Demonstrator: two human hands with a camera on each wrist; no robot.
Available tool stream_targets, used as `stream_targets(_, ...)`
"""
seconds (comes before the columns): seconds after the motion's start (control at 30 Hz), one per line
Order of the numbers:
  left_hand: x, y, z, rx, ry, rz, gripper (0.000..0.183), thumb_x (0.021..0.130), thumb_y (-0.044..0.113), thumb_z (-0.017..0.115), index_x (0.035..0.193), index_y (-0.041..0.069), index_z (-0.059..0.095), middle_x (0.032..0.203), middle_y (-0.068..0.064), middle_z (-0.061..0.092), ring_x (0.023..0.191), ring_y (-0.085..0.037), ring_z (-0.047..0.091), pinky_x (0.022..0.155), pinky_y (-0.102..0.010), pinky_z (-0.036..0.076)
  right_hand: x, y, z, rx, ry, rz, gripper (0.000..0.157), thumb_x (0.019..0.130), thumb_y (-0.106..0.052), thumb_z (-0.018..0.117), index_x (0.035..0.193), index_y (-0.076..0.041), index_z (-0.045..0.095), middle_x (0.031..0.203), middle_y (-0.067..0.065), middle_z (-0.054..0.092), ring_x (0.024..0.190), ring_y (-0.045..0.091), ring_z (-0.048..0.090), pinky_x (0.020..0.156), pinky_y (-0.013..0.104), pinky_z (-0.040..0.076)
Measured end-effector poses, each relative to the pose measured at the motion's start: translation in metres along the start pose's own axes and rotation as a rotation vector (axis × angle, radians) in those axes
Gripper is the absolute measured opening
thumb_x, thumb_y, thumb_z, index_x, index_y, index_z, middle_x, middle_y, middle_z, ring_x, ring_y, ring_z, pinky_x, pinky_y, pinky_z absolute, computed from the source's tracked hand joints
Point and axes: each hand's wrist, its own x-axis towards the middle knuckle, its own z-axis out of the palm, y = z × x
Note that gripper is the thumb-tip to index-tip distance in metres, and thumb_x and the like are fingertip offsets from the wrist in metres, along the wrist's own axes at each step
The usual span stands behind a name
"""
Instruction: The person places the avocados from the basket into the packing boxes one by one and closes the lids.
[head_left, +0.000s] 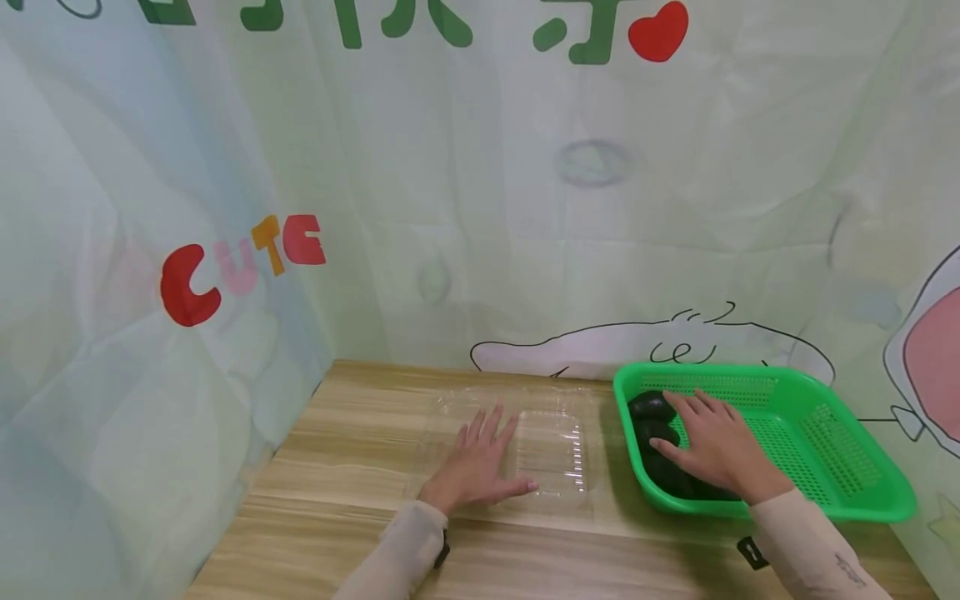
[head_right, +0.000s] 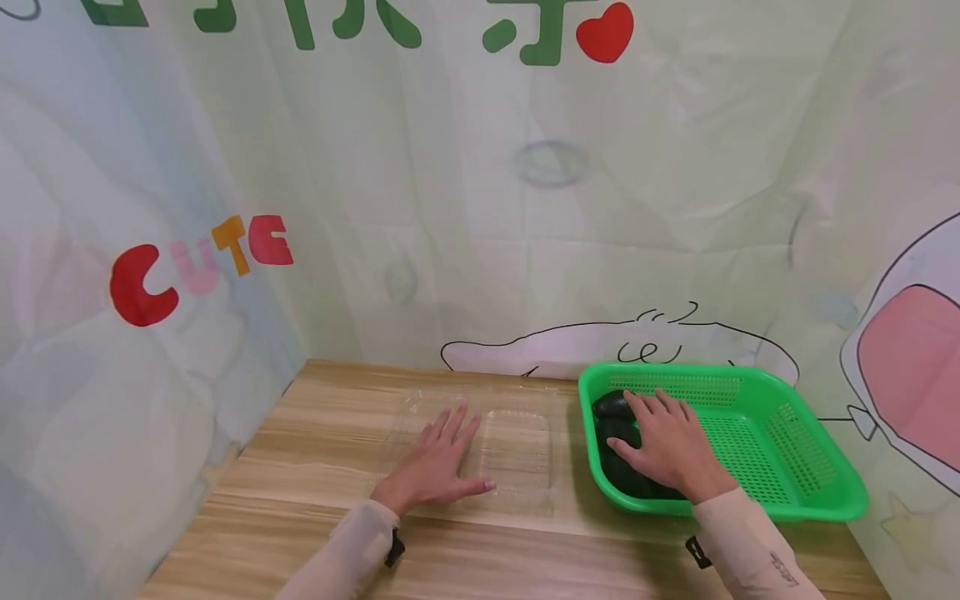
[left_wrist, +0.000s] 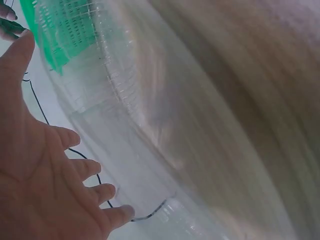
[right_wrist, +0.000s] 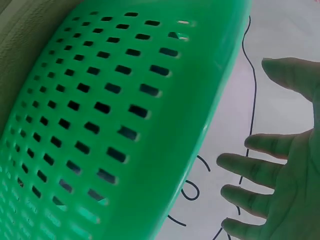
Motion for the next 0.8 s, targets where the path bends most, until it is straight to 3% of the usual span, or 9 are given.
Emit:
stream_targets(0.3, -0.002, -0.001, 0.011, -0.002, -0.015, -0.003, 0.113, 0.085, 0.083, 0.049, 0.164, 0.011, 0.015, 0.169, -0.019, 0.010, 0.155, -0.044, 0.011, 0.121, -0.063, 0.019, -0.006, 0.002, 0.004, 0.016, -0.076, -0.031, 0.068, 0.091, -0.053, 0.068, 0.139, -0.005, 0.060, 0.132, 0.027, 0.062, 0.132, 0.053, 0.048, 0.102, 0.071, 0.038)
stream_targets(0.53, -0.003, -0.001, 0.009, -0.023, -0.022, -0.016, 0.117, 0.084, 0.084, 0.050, 0.162, 0.002, 0.017, 0.169, -0.019, 0.010, 0.155, -0.043, 0.012, 0.122, -0.061, 0.018, -0.005, 0.006, 0.007, 0.039, -0.148, -0.050, 0.058, 0.088, -0.048, 0.074, 0.129, -0.006, 0.068, 0.125, 0.022, 0.068, 0.123, 0.049, 0.057, 0.099, 0.074, 0.038)
stream_targets(0.8, -0.005, 0.004, 0.004, -0.027, -0.039, -0.031, 0.117, 0.085, 0.080, 0.054, 0.162, 0.001, 0.015, 0.169, -0.020, 0.009, 0.155, -0.044, 0.011, 0.122, -0.062, 0.019, -0.003, 0.013, 0.011, 0.092, -0.281, -0.049, 0.056, 0.084, -0.044, 0.080, 0.125, -0.006, 0.069, 0.116, 0.013, 0.073, 0.112, 0.042, 0.066, 0.099, 0.075, 0.037)
